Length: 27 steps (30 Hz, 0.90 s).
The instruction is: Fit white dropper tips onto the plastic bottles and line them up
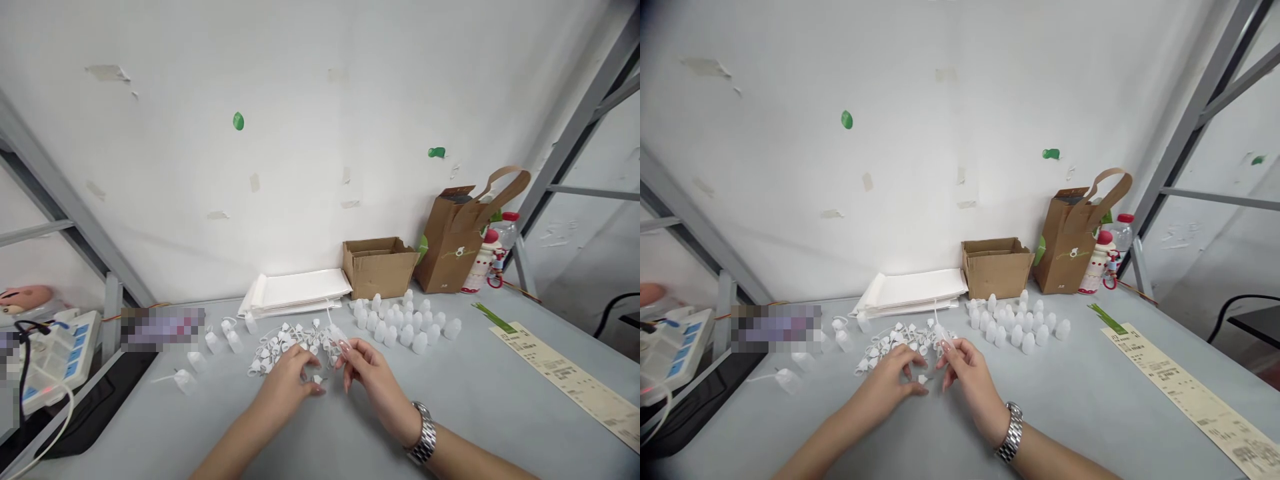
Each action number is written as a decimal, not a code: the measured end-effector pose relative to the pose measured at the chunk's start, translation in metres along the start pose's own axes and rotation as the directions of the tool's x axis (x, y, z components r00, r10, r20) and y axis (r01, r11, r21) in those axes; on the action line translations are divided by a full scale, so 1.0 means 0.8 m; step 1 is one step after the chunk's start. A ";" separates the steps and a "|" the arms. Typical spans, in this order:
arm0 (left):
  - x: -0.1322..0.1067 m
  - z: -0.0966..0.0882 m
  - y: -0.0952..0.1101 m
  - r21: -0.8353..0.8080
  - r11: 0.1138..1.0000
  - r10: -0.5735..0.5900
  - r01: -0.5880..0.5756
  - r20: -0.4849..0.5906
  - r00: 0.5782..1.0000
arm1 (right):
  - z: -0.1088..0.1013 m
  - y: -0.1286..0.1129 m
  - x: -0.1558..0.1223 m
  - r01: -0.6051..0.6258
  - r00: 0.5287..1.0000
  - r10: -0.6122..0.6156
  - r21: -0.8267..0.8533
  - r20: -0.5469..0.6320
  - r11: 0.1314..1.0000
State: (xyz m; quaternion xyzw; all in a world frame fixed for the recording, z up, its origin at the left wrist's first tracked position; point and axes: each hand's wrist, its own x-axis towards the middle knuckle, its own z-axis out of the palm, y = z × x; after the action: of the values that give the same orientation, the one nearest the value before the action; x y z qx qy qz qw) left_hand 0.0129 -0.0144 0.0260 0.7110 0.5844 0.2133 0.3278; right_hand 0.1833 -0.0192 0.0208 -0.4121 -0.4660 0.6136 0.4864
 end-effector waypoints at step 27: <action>0.003 -0.010 0.014 -0.967 0.217 -0.239 0.132 0.079 0.968 | 0.006 0.014 -0.002 0.050 0.997 -0.045 -0.085 0.056 0.995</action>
State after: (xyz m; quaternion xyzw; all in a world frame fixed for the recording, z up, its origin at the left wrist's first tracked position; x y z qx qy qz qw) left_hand 0.0156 -0.0116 0.0397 0.2734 0.4231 0.5169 0.6922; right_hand 0.1763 -0.0224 0.0111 -0.4047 -0.5147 0.5920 0.4700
